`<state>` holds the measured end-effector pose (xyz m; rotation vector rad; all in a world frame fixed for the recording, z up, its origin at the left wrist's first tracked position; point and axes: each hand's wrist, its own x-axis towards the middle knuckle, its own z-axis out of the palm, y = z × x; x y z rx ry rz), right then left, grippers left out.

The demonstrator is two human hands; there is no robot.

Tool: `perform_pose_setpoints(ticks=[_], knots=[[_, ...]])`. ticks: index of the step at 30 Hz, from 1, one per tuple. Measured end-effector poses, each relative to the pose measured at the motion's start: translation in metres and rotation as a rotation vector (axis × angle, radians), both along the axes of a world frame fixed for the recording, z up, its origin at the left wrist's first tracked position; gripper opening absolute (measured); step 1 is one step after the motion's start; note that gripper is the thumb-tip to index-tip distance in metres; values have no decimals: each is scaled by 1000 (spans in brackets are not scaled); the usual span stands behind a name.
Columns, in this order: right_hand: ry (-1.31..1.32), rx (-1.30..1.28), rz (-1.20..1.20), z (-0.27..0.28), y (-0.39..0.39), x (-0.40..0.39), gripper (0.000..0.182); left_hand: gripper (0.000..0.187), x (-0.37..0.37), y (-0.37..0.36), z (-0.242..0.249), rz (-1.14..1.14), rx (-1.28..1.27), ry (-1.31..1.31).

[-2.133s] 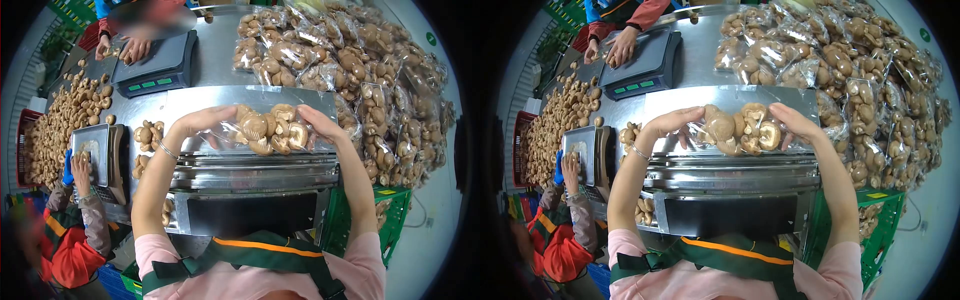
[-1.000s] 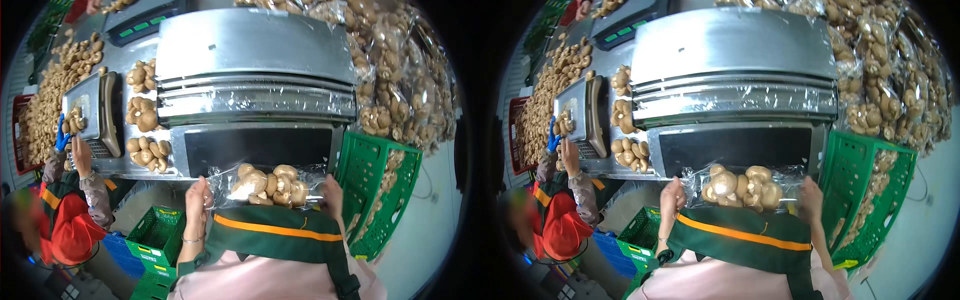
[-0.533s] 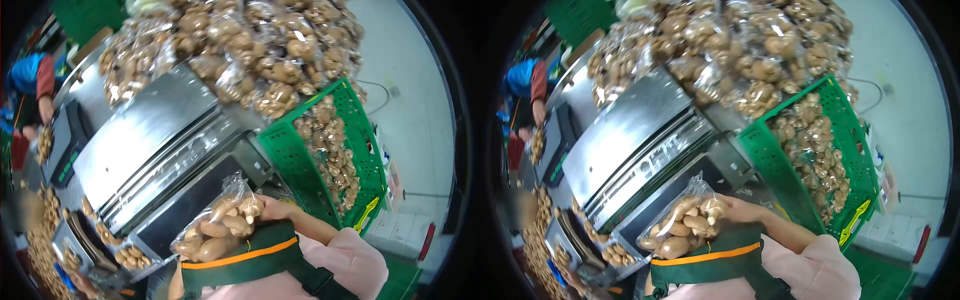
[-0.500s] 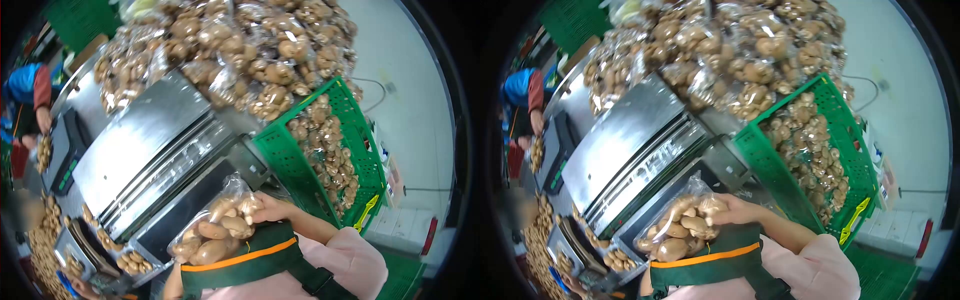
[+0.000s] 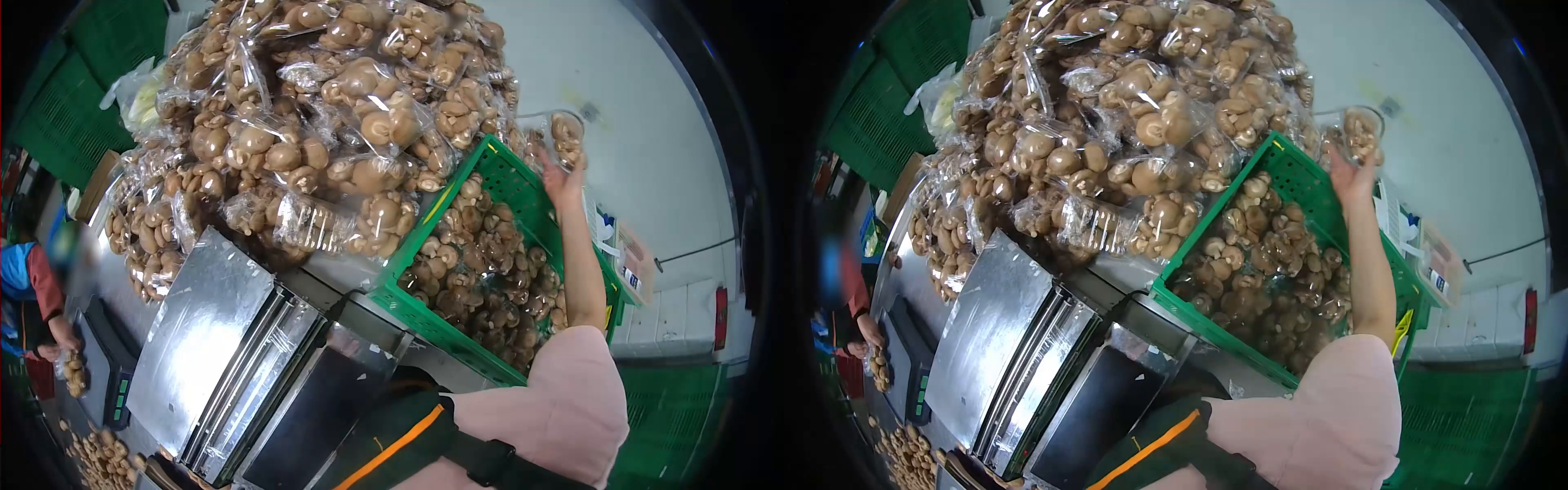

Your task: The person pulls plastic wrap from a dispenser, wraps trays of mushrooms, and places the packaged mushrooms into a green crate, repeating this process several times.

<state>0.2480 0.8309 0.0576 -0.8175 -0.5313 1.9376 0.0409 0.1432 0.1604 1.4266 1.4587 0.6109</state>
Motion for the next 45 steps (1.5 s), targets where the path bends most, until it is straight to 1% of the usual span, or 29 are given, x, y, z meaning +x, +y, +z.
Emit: perform_pose_setpoints(ticks=[1,3,5,8,10,12,13,14,15,16,17,19,20,21,22,23,24,25,26,28,30,31,32,33,36,39,42,43,45], knots=[[-115,132,98,-5,-6,-16,48,46,-1,5,1,22,67,50],[-340,389,320,18,-86,-80,43,39,-4,17,-1,59,204,105],[-468,591,570,36,-152,-124,36,32,1,23,-3,107,333,103],[-440,805,1037,37,-259,-193,26,23,19,30,-6,172,540,-66],[-425,887,1303,35,-320,-232,25,18,29,25,-10,205,688,-223],[-327,1039,1453,32,-371,-264,26,14,34,5,-18,322,744,-336],[-284,1112,1502,32,-394,-278,26,13,33,-19,-25,497,704,-348],[-226,1153,1555,33,-420,-291,26,16,33,-56,-28,832,386,-274],[-177,1191,1605,37,-447,-300,27,16,36,-90,-30,1182,331,-283],[-135,1221,1648,41,-475,-303,27,15,37,-130,-54,1502,528,-335],[-135,1270,1697,50,-512,-310,27,20,31,-177,-65,1863,61,75],[9,1388,1753,47,-584,-336,30,37,24,-234,-109,2261,331,160],[45,1513,1672,43,-621,-353,32,43,20,-254,-118,2222,291,423],[70,1632,1581,36,-656,-372,35,48,15,-263,-130,2138,277,610],[215,1825,1398,31,-690,-392,36,54,11,-263,-143,2047,260,775],[357,2012,1208,25,-720,-412,38,62,6,-252,-132,1944,230,891],[422,2130,1149,13,-747,-432,39,70,-3,-242,-130,1880,175,989],[497,2246,1086,-2,-765,-449,40,79,-14,-233,-135,1889,158,927],[534,2382,1090,-19,-775,-463,40,91,-33,-228,-151,1856,91,976],[624,2637,1071,-45,-792,-483,42,95,-65,-216,-167,1902,38,949],[350,2194,1619,-50,-782,-462,44,95,-88,-212,-183,1862,42,964],[339,2263,1426,-53,-769,-451,43,94,-95,-208,-189,1836,42,962],[207,2312,1356,-53,-751,-436,42,94,-99,-203,-192,1746,117,936],[153,2296,1263,-54,-729,-419,40,94,-100,-195,-196,1649,192,904],[-292,2244,1081,-57,-659,-366,39,93,-103,-155,-198,1377,372,830],[-661,2166,1039,-50,-618,-330,40,93,-104,-116,-200,1177,463,757],[-550,2193,944,-52,-589,-321,44,90,-91,-98,-183,1190,350,757],[-586,2295,727,-57,-578,-316,48,88,-79,-100,-172,1216,291,772],[-535,2168,698,-31,-543,-288,49,74,-40,-114,-146,1355,357,859]])
